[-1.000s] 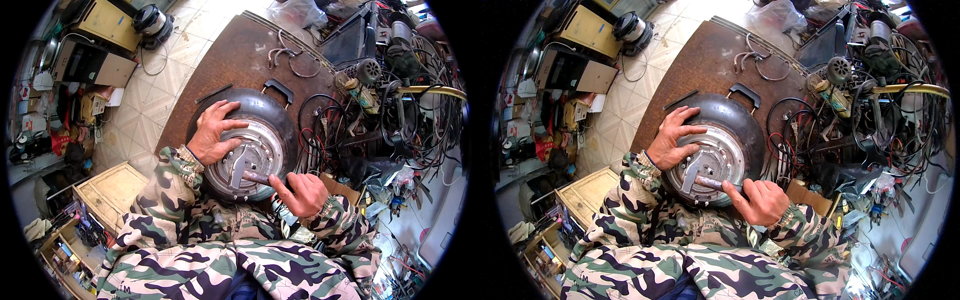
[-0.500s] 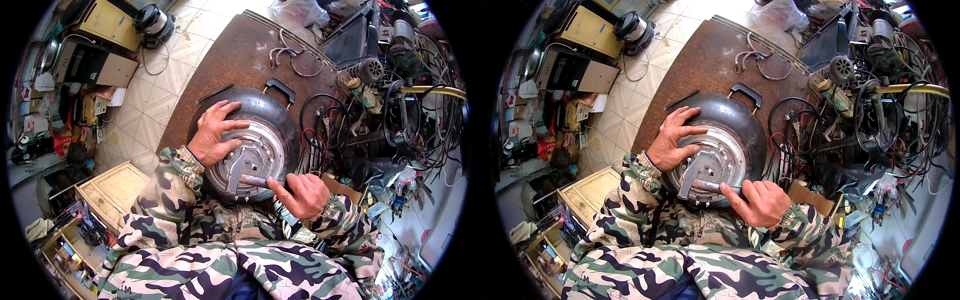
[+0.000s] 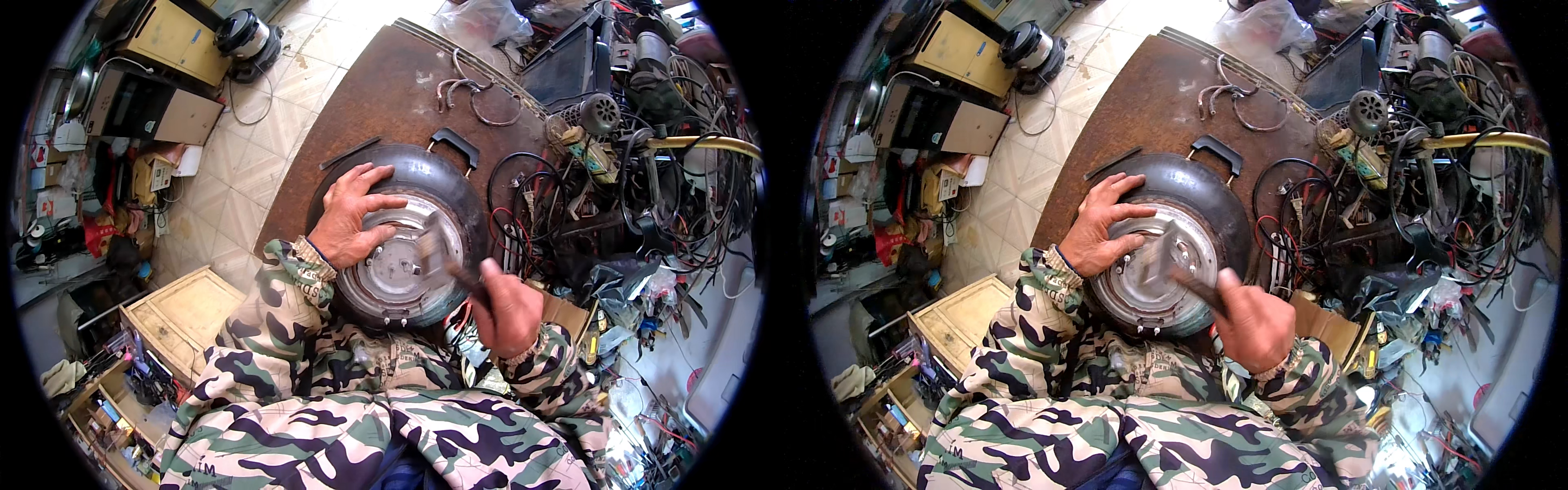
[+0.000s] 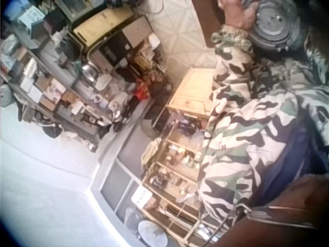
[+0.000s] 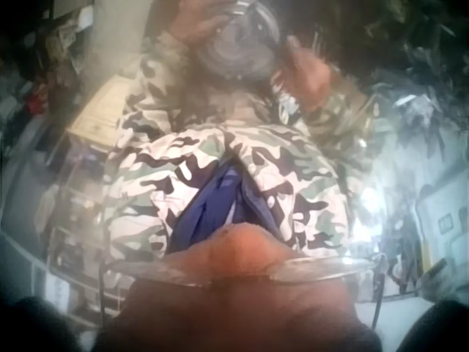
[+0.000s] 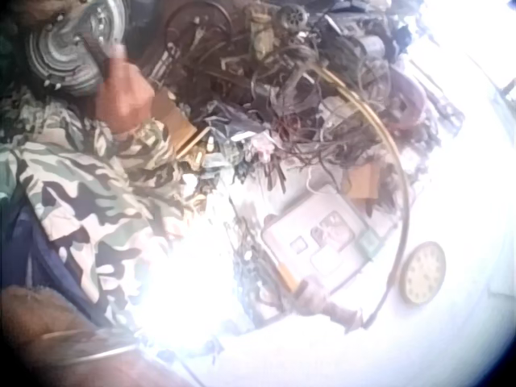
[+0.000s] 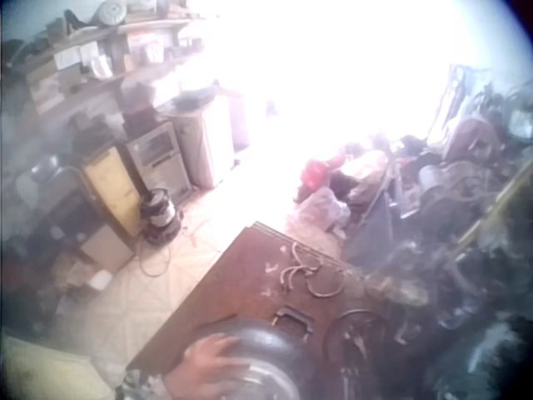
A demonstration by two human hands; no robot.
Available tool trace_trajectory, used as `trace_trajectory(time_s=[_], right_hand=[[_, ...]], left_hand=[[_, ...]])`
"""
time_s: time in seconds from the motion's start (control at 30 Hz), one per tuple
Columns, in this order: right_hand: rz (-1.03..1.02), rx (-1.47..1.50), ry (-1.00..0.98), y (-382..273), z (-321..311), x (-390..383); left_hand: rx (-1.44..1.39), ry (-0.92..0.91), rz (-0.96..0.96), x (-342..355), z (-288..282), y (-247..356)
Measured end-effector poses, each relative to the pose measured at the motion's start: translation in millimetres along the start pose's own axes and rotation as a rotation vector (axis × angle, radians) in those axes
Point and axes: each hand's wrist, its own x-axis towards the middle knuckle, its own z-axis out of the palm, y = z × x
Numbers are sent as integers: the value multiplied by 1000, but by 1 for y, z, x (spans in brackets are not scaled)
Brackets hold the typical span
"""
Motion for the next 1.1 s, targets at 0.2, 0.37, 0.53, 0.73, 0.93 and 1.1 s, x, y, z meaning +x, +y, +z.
trace_trajectory(time_s=[0.2,0.37,0.53,0.73,0.93,1.1], right_hand=[[977,724,374,-20,27,-53],[1129,741,555,-55,57,-99],[1249,673,810,-92,121,-131],[1323,379,895,-133,187,-137],[1484,388,988,-164,229,-129],[1518,343,1109,-174,257,-125]], left_hand=[[29,-15,-7,3,2,-2],[33,-65,79,19,-13,-14],[158,18,166,73,-26,-39],[42,-217,23,115,-14,-70],[116,-187,145,127,-13,-86],[547,-91,83,131,-30,-99]])
